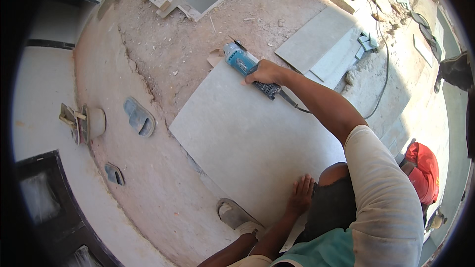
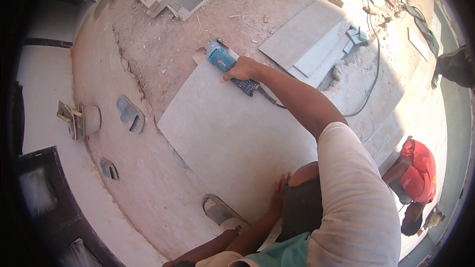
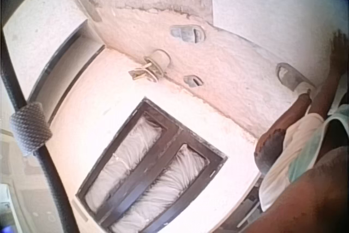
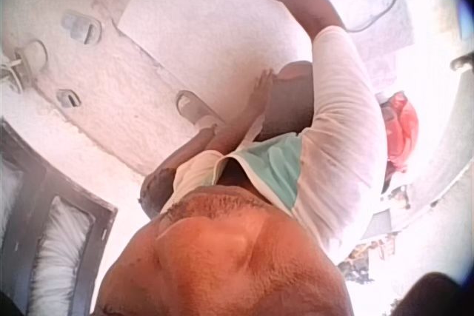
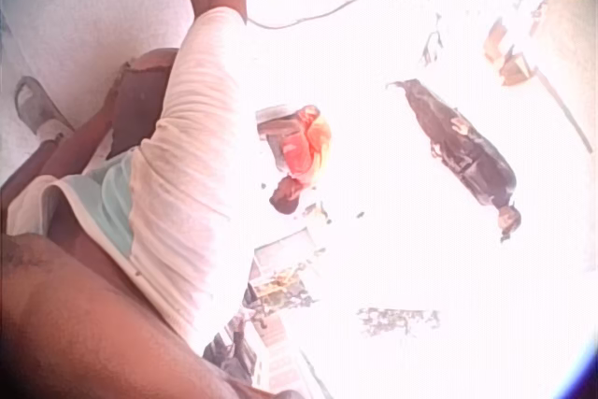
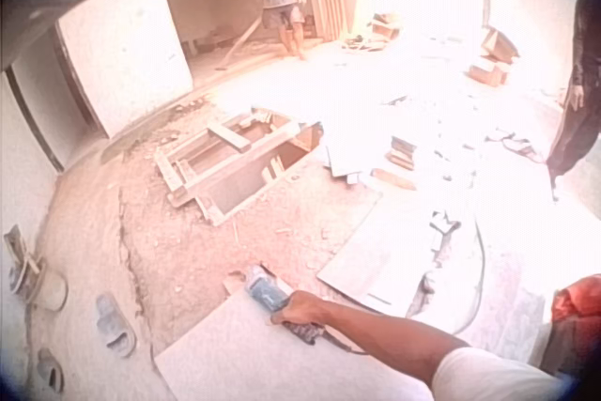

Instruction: The person uses an angle grinder to cut the edge of a large tile on the floor, holding the grinder with both hands and guiding it along the edge while holding the tile steady.

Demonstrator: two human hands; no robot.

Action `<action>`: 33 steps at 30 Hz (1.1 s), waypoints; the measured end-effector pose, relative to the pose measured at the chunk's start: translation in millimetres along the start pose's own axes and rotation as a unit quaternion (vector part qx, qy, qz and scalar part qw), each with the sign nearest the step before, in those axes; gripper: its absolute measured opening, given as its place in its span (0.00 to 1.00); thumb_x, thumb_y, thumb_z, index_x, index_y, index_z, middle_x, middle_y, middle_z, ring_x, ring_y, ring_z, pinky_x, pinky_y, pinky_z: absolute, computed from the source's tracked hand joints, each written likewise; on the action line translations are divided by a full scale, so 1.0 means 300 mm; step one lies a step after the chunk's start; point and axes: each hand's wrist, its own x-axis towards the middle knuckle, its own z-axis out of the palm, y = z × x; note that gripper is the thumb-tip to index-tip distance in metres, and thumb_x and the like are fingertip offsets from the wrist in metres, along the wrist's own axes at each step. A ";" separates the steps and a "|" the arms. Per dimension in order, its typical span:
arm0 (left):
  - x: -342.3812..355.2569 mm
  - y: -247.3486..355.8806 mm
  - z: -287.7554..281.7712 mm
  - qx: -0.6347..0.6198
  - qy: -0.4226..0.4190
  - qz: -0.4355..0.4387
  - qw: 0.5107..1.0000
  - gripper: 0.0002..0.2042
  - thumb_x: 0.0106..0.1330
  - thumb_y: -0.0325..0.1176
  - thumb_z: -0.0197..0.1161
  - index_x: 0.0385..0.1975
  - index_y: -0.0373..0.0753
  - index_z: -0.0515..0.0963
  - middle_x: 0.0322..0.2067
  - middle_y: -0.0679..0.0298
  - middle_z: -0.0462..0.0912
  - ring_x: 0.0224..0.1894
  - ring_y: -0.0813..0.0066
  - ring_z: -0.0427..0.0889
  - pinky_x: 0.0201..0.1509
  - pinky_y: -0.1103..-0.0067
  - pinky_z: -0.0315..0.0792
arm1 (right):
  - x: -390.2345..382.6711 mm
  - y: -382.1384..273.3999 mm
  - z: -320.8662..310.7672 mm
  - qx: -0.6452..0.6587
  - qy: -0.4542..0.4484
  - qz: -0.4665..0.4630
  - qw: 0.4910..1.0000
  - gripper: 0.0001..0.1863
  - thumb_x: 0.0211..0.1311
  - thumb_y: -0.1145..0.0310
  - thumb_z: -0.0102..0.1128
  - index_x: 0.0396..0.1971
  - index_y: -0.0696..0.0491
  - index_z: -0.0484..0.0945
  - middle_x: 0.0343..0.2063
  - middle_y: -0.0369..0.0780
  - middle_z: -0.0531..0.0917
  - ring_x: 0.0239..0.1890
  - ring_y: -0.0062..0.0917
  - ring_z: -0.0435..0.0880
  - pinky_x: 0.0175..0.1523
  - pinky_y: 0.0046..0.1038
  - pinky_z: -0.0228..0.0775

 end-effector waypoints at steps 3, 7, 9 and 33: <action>0.001 -0.001 -0.006 -0.005 -0.009 -0.001 1.000 0.25 0.70 0.36 0.44 0.66 0.36 0.66 0.69 0.53 0.62 0.71 0.61 0.60 0.73 0.62 0.50 | -0.017 -0.002 -0.001 -0.008 -0.015 0.011 1.000 0.48 0.39 0.48 0.77 0.53 0.72 0.72 0.48 0.56 0.80 0.51 0.40 0.81 0.54 0.31 0.71; 0.005 -0.001 -0.014 -0.002 -0.006 0.002 1.000 0.25 0.70 0.36 0.44 0.66 0.36 0.66 0.69 0.53 0.62 0.71 0.60 0.60 0.73 0.62 0.50 | -0.019 0.018 -0.007 0.016 -0.052 0.012 0.998 0.50 0.41 0.49 0.77 0.57 0.72 0.69 0.49 0.55 0.79 0.51 0.40 0.80 0.54 0.31 0.71; 0.006 0.000 -0.015 -0.008 -0.001 0.003 1.000 0.25 0.70 0.36 0.44 0.66 0.36 0.66 0.69 0.53 0.62 0.71 0.60 0.60 0.73 0.61 0.50 | -0.020 0.029 0.000 0.013 -0.024 0.009 1.000 0.45 0.40 0.50 0.76 0.50 0.72 0.74 0.47 0.56 0.81 0.50 0.41 0.82 0.53 0.31 0.72; 0.009 0.000 0.005 0.034 0.027 0.015 0.999 0.25 0.70 0.36 0.43 0.65 0.36 0.67 0.68 0.52 0.63 0.71 0.60 0.61 0.73 0.61 0.51 | -0.119 0.069 -0.013 0.002 -0.004 0.015 1.000 0.43 0.38 0.49 0.77 0.45 0.72 0.78 0.45 0.55 0.82 0.48 0.40 0.82 0.50 0.32 0.73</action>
